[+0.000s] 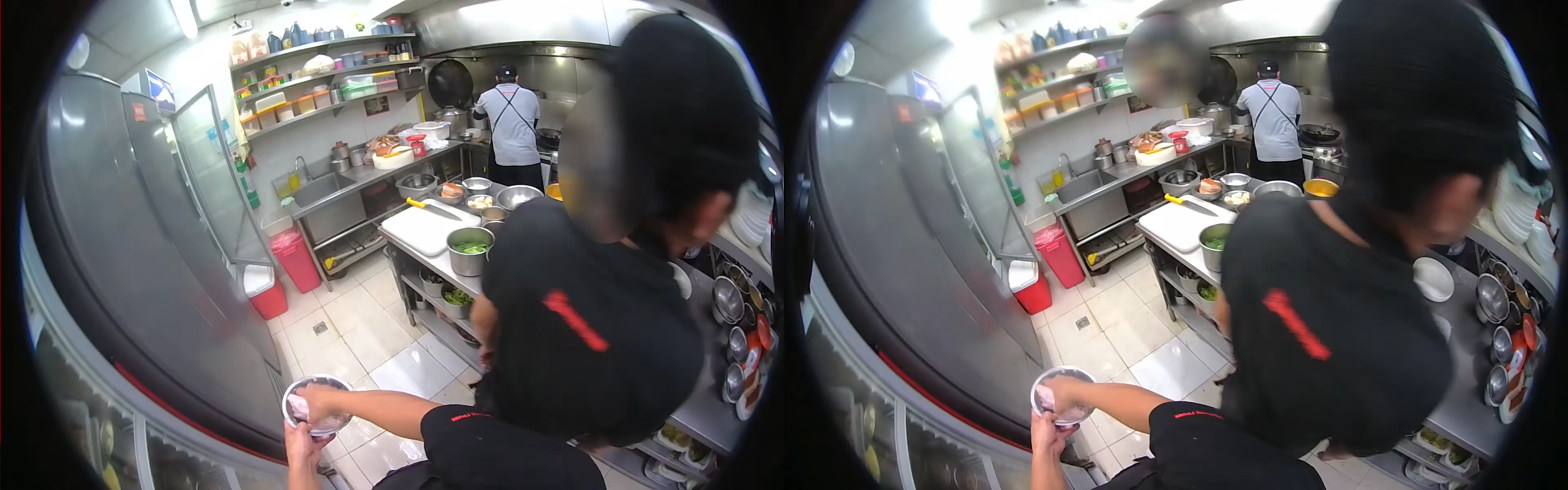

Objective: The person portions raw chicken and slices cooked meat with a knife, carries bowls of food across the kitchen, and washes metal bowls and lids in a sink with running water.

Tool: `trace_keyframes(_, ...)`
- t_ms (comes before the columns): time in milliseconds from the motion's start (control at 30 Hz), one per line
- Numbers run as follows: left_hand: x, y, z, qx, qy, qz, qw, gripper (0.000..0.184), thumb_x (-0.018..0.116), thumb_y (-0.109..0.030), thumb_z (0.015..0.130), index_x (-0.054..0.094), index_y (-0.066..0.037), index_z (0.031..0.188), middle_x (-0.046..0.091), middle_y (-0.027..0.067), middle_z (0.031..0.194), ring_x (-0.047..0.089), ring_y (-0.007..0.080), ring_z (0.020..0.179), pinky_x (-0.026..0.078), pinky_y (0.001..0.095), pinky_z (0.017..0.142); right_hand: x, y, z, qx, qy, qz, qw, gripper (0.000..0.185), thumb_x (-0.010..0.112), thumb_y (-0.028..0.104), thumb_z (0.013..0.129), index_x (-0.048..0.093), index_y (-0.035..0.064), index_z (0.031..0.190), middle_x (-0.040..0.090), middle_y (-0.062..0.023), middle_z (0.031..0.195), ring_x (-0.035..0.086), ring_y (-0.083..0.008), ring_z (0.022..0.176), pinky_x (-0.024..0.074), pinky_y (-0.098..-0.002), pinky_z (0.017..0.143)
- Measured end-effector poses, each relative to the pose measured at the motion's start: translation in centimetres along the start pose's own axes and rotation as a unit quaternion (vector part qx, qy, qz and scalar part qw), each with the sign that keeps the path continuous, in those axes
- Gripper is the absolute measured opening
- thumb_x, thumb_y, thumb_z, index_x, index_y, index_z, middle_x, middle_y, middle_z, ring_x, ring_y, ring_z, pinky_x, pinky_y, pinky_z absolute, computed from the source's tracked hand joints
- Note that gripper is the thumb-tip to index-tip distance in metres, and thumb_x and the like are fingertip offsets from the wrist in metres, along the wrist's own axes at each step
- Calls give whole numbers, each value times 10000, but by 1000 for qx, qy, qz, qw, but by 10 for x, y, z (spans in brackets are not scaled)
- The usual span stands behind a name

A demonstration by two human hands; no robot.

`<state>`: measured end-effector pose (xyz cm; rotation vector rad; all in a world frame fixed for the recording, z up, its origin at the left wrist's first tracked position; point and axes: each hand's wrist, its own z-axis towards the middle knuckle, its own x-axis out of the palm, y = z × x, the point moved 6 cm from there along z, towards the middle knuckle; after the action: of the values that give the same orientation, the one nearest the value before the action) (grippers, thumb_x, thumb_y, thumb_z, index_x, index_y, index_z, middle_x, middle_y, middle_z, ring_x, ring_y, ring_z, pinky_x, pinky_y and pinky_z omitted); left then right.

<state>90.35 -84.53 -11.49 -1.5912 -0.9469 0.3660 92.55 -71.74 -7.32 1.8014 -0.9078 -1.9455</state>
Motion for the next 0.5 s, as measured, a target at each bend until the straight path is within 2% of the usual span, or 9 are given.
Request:
trace_keyframes(67, 5, -2, 49, -35, 29, -4, 999, 533, 370, -10, 878, 327, -171, 1384, 510, 203, 1289, 665, 384, 918, 615, 488, 595, -24, -19, 29, 41, -47, 18, 998, 643, 804, 339, 662, 579, 21, 1174, 597, -260, 1196, 616, -398, 1080, 508, -458, 906)
trace_keyframes(167, 26, -22, 125, -31, 72, 0, 997, 546, 379, 7, 873, 324, -166, 1388, 527, 187, 1276, 671, 362, 916, 612, 456, 591, -49, -73, 81, 80, -182, -102, 975, 652, 781, 384, 707, 563, 13, 1196, 607, -255, 1185, 629, -361, 1071, 506, -448, 913)
trace_keyframes(200, 42, -33, 150, -39, 106, 17, 994, 568, 396, 30, 846, 343, -157, 1380, 549, 170, 1245, 673, 337, 922, 612, 436, 590, -58, -89, 89, 143, -172, -110, 968, 721, 770, 461, 721, 541, -23, 1202, 610, -259, 1184, 632, -354, 1073, 506, -446, 917)
trace_keyframes(300, 108, -54, 210, -43, 200, 76, 976, 564, 416, 32, 837, 365, -146, 1370, 565, 156, 1223, 672, 316, 932, 617, 427, 598, -115, -132, 91, 181, -33, 17, 983, 753, 777, 485, 704, 540, -47, 1181, 574, -284, 1207, 587, -377, 1129, 480, -435, 952)
trace_keyframes(333, 136, -61, 226, -43, 228, 83, 969, 564, 415, 26, 829, 378, -148, 1365, 549, 160, 1250, 656, 330, 971, 609, 462, 634, -133, -155, 93, 171, -104, -23, 979, 813, 798, 466, 666, 500, -60, 1211, 569, -276, 1218, 583, -395, 1128, 483, -426, 954)
trace_keyframes(400, 197, -69, 251, -42, 287, 94, 952, 566, 411, 13, 813, 402, -153, 1355, 516, 168, 1303, 624, 359, 1051, 593, 533, 707, -189, -175, 70, 277, -153, -53, 947, 829, 799, 414, 662, 440, -39, 1257, 573, -268, 1208, 588, -395, 1127, 490, -445, 940)
trace_keyframes(500, 288, -73, 294, -42, 343, 100, 933, 562, 418, 29, 832, 375, -143, 1365, 564, 153, 1223, 672, 300, 928, 625, 413, 606, -256, -235, 52, 351, -234, -69, 904, 811, 808, 399, 643, 438, 1, 1244, 571, -247, 1194, 587, -390, 1129, 506, -468, 907)
